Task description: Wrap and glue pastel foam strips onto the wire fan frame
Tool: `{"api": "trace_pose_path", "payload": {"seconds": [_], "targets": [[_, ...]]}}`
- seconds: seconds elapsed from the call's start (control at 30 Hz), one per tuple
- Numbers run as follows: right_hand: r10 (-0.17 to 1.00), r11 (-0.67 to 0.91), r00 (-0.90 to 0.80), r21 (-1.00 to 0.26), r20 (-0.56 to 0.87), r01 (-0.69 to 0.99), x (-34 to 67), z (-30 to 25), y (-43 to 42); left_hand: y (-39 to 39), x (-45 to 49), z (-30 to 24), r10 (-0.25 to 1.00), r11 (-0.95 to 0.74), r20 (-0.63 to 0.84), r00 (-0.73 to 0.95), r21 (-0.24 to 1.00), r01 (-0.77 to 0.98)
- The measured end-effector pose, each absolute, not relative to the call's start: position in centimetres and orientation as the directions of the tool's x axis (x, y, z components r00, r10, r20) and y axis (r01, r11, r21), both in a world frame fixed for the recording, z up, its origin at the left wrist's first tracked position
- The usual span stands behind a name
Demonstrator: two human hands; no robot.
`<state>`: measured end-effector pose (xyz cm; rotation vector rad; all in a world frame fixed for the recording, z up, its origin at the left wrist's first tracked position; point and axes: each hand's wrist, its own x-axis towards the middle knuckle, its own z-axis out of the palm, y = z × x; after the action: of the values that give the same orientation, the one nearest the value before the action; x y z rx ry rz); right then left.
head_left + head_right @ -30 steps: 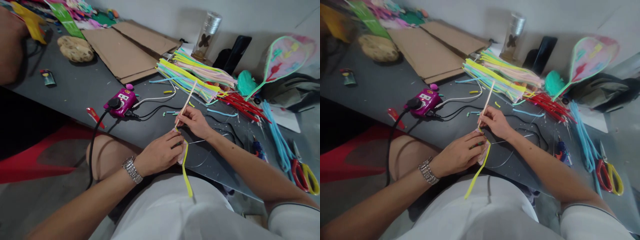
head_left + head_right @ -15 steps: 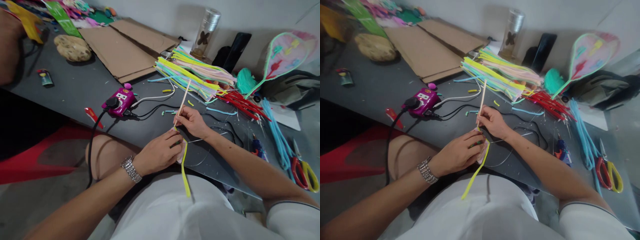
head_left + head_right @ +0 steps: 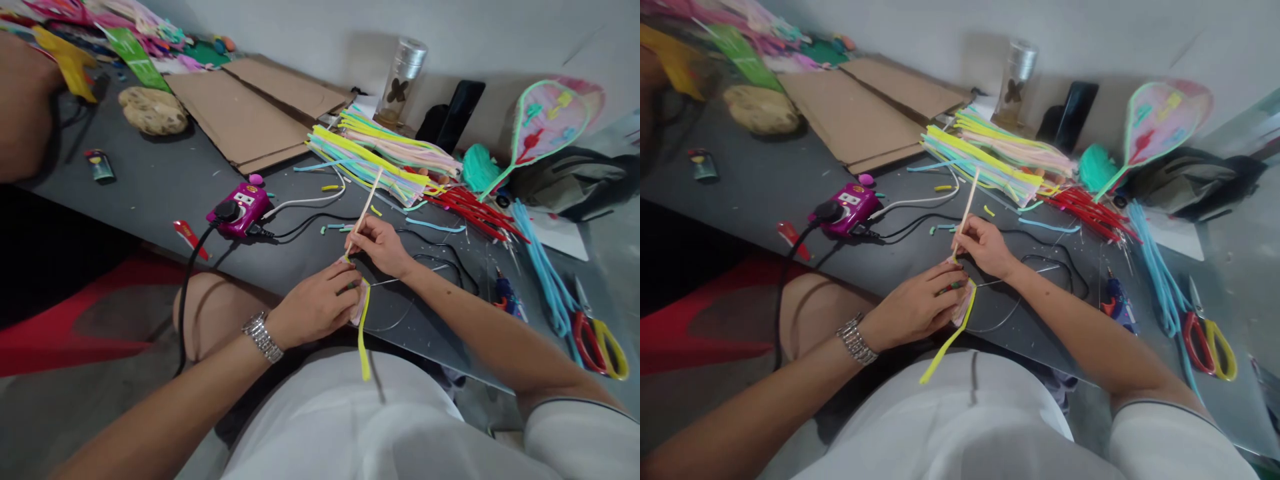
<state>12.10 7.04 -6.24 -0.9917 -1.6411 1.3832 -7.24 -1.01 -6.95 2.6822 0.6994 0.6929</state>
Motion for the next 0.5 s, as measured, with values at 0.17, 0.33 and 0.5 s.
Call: {"api": "trace_pose_path", "payload": {"seconds": [0.17, 0.33, 0.5], "targets": [[0.894, 0.149, -0.437, -0.985, 0.095, 0.091, 12.17, -6.47, 7.08, -1.08, -7.16, -6.82, 0.525, -0.839, 0.378, 0.762, 0.382, 0.389], [0.861, 0.271, -0.466, -0.96, 0.206, 0.077, 12.01, -6.78, 7.0, -1.07, -7.13, -6.74, 0.523, -0.844, 0.383, 0.762, 0.361, 0.397], [0.881, 0.245, -0.434, -0.967, 0.191, 0.071, 11.99, -6.93, 6.79, -1.03, -7.13, -6.61, 0.515, -0.851, 0.383, 0.767, 0.338, 0.402]]}}
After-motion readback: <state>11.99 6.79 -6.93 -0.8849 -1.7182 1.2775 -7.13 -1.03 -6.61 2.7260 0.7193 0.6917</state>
